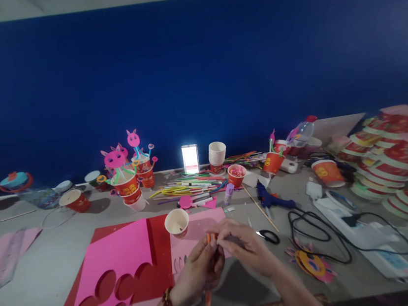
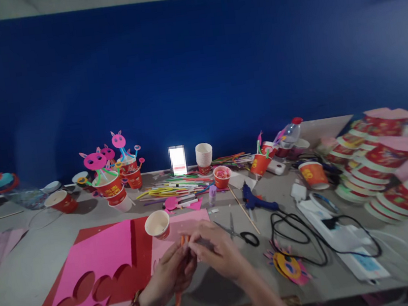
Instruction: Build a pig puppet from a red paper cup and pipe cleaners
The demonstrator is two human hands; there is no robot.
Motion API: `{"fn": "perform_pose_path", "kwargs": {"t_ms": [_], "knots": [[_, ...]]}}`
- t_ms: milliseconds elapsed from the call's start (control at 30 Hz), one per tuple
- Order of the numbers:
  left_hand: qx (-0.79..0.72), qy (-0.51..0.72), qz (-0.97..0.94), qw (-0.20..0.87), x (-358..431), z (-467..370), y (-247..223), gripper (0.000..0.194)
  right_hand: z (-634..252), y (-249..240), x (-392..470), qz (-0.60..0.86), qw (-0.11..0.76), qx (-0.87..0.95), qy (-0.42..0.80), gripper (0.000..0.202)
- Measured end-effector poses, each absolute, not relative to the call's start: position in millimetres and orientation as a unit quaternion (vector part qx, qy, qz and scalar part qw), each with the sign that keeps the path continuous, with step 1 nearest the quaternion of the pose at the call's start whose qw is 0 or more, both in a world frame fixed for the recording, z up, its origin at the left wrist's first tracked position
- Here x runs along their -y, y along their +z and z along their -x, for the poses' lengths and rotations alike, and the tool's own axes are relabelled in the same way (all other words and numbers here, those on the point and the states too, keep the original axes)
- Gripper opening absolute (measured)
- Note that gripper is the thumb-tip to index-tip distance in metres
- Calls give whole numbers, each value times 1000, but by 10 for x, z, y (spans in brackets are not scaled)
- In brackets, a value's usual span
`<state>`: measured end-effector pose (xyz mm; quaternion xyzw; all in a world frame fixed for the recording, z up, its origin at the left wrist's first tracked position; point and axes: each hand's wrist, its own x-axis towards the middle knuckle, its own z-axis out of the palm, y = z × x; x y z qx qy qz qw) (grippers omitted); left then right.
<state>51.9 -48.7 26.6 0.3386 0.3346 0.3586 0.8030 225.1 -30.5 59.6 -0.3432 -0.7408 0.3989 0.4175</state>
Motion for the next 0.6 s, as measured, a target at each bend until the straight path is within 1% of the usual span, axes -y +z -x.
{"fn": "perform_pose_path", "kwargs": {"t_ms": [167, 267, 400, 500, 600], "knots": [[-385, 396, -362, 751, 507, -528, 206, 47, -2231, 551, 319, 348, 428, 719, 423, 15], [-388, 392, -357, 754, 483, -538, 197, 50, -2212, 561, 318, 351, 448, 707, 419, 16], [-393, 373, -349, 764, 467, -549, 232, 53, -2213, 598, 278, 360, 488, 699, 379, 16], [-383, 369, -343, 774, 473, -545, 265, 54, -2215, 629, 253, 357, 471, 713, 378, 18], [-368, 368, -339, 784, 472, -534, 269, 54, -2193, 643, 253, 367, 447, 721, 382, 16]]}}
